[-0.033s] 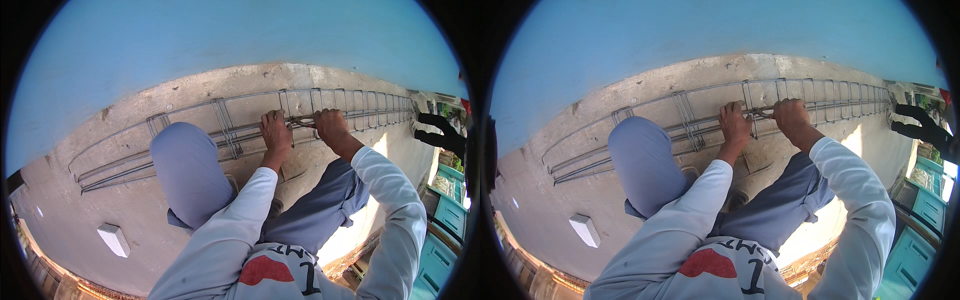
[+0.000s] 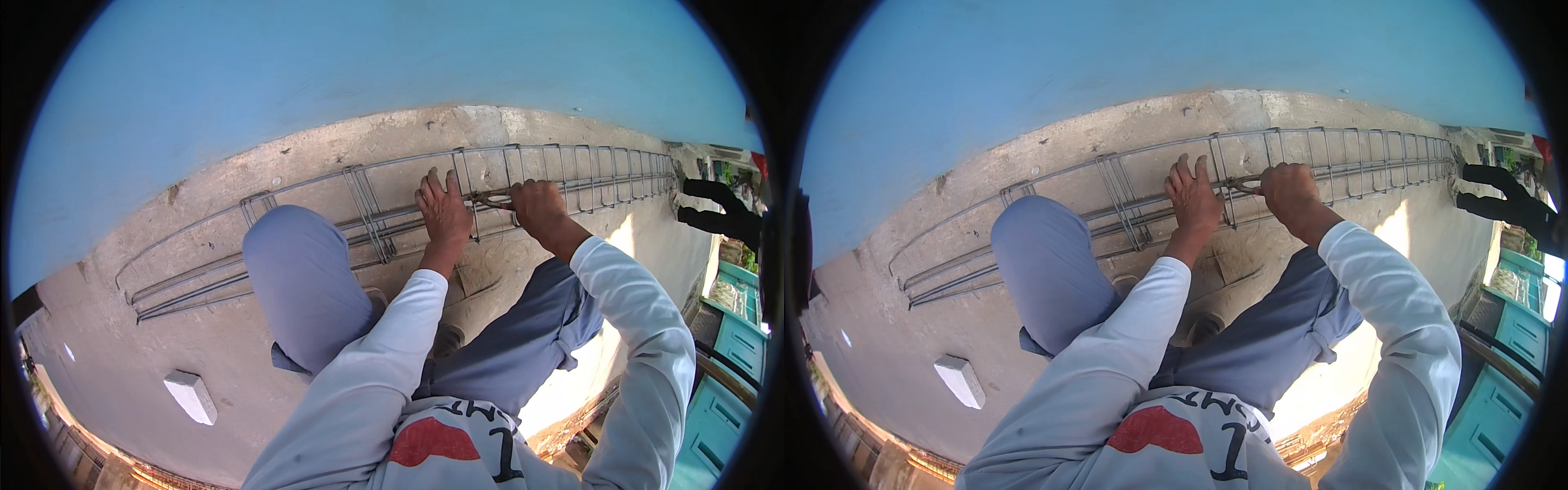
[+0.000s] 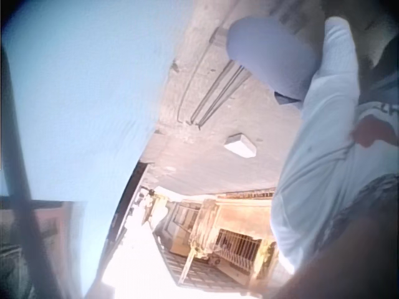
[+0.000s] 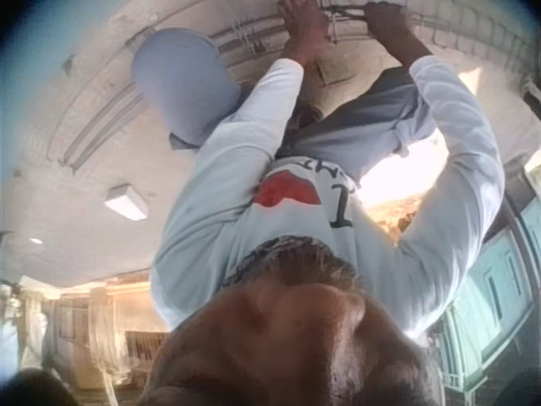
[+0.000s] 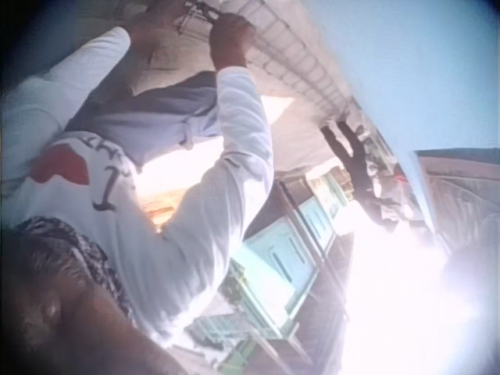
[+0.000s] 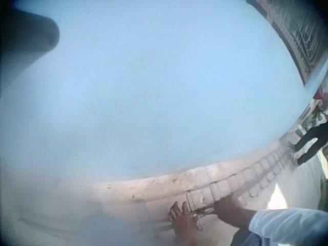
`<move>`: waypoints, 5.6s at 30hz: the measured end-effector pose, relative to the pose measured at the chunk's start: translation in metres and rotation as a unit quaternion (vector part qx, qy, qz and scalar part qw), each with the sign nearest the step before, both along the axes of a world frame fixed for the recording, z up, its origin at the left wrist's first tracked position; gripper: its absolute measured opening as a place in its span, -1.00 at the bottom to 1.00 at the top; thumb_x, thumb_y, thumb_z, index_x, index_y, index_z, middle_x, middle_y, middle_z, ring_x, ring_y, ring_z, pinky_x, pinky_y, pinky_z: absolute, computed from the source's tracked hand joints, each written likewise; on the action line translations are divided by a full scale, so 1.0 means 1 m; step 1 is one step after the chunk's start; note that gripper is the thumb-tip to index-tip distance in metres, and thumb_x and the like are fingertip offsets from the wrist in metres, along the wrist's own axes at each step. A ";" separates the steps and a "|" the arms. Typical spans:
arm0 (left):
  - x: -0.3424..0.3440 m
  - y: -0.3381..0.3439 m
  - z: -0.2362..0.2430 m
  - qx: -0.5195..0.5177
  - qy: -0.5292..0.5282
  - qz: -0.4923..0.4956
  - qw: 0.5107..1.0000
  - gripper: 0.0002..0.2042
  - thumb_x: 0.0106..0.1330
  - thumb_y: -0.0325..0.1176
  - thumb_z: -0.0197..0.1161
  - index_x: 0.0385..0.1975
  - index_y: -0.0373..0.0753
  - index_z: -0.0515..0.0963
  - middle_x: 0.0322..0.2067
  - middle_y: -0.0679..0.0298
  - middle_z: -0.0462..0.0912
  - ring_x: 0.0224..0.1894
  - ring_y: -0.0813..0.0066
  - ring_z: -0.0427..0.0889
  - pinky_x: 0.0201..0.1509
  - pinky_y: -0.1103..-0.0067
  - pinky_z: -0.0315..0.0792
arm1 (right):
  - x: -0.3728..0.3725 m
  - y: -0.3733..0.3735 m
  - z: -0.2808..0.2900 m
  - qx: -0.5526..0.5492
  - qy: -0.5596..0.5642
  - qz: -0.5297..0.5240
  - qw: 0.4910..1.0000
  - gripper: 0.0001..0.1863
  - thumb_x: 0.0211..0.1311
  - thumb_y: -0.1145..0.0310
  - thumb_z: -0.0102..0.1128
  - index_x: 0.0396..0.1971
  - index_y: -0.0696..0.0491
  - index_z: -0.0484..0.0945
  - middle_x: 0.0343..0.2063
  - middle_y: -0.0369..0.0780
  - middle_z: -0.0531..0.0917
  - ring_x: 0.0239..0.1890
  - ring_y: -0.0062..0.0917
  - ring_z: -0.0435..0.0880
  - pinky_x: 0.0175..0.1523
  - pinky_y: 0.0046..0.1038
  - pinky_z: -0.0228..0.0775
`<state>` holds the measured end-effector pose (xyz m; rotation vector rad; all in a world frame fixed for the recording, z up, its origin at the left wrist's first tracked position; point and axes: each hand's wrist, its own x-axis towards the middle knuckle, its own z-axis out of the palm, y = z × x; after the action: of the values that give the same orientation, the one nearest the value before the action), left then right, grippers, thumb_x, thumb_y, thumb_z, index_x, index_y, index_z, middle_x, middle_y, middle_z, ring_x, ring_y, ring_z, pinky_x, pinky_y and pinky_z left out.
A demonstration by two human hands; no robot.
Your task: The person sits on the ground and uses pliers to twist wire ties around the intersections of a rebar grid. They repeatedly pick up wire ties, wrap them around the rebar, and use the pliers to secure them.
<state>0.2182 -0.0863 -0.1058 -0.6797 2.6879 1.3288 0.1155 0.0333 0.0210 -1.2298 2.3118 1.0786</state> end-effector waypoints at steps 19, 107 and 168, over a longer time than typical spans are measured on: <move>-0.049 -0.043 -0.045 -0.270 -0.129 -0.236 0.924 0.12 0.08 -0.21 0.51 0.57 -0.24 -0.14 0.44 0.00 0.09 0.52 -0.03 -0.01 0.58 0.00 -0.24 | 0.018 0.009 -0.007 0.011 -0.027 -0.126 0.992 -0.69 0.41 0.07 0.16 -0.23 0.01 0.71 -0.33 -0.28 0.76 -0.22 -0.43 0.79 -0.28 -0.27 0.60; -0.046 0.101 -0.073 0.847 -0.072 0.336 0.406 -0.77 0.37 -0.29 0.28 -0.56 -0.06 0.47 -0.69 0.42 0.46 -0.62 0.43 0.52 -0.49 0.51 0.48 | 0.049 0.042 -0.019 -0.310 -0.336 -0.609 0.648 -0.52 0.32 0.06 0.32 -0.52 0.23 0.62 -0.64 -0.10 0.66 -0.64 -0.36 0.69 -0.53 -0.33 0.51; -0.055 0.086 -0.014 0.632 -0.164 0.324 0.685 -0.48 0.55 0.12 0.03 -0.25 -0.34 0.48 -0.47 0.16 0.60 -0.57 0.30 0.65 -0.54 0.40 0.65 | 0.015 0.102 -0.029 -0.200 -0.559 -0.729 0.339 -0.62 0.45 0.14 0.11 -0.05 0.18 0.58 -0.38 -0.11 0.75 -0.35 -0.34 0.78 -0.25 -0.27 0.63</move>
<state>0.1636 -0.0003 -0.1199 -1.3780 0.7077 2.3430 0.1304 0.1352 -0.0082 0.4500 1.2862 -0.8621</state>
